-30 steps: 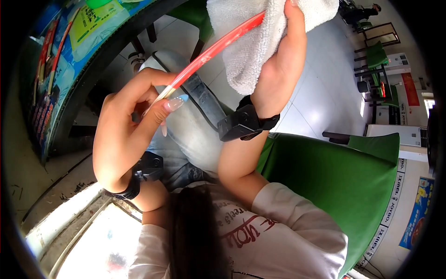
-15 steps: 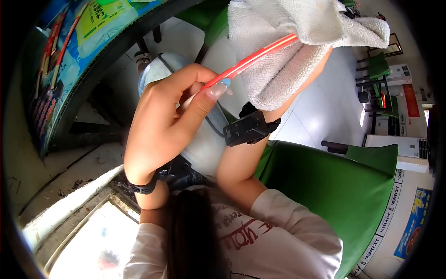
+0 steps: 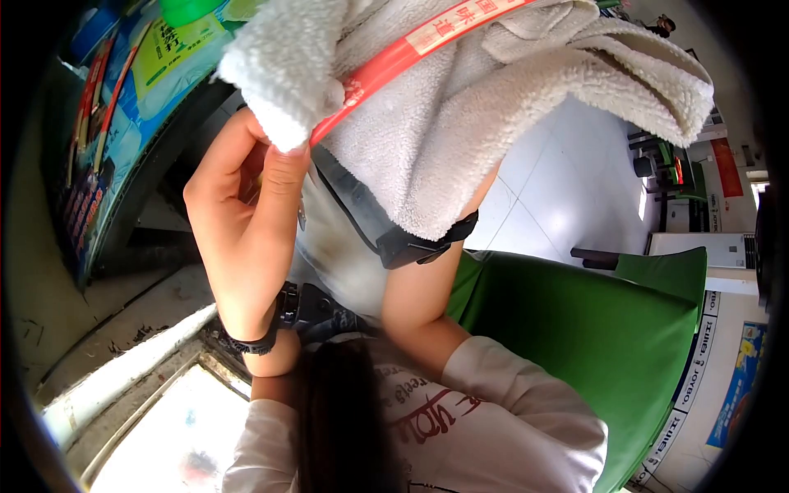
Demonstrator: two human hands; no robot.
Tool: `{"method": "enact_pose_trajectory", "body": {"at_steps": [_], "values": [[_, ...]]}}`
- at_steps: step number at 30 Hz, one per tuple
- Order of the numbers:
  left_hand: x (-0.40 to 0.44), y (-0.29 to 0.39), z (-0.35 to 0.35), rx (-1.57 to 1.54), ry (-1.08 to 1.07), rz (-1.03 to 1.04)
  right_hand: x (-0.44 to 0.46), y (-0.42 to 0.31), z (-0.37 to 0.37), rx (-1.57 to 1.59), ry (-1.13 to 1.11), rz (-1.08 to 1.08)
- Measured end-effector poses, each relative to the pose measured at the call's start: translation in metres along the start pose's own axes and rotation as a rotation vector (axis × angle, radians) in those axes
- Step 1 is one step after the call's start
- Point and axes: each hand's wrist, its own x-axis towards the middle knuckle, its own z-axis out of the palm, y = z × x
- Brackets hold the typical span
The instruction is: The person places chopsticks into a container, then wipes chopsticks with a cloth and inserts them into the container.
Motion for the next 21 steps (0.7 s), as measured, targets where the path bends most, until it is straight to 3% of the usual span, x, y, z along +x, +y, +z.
{"method": "enact_pose_trajectory", "body": {"at_steps": [7,12,14,15,17,19,21], "values": [[-0.002,0.0,0.005,-0.003,-0.033,-0.004,-0.011,-0.036,0.042,-0.027,-0.108,0.046],[-0.002,0.005,0.0,0.065,-0.146,-0.035,-0.019,-0.044,0.102,0.135,0.098,-0.179],[0.001,0.001,-0.004,0.119,-0.217,-0.023,-0.011,-0.034,0.088,0.001,0.141,-0.286],[0.003,0.0,-0.005,0.135,-0.264,-0.009,-0.013,-0.038,0.069,-0.097,0.125,-0.18],[0.007,0.002,-0.01,0.244,-0.387,-0.003,-0.011,-0.057,0.072,0.159,-0.024,-0.073],[0.007,0.0,-0.011,0.26,-0.4,0.029,-0.009,-0.062,0.103,0.174,0.228,-0.11],[0.007,0.0,-0.011,0.255,-0.39,0.033,-0.003,-0.051,0.091,0.058,0.311,-0.173]]}}
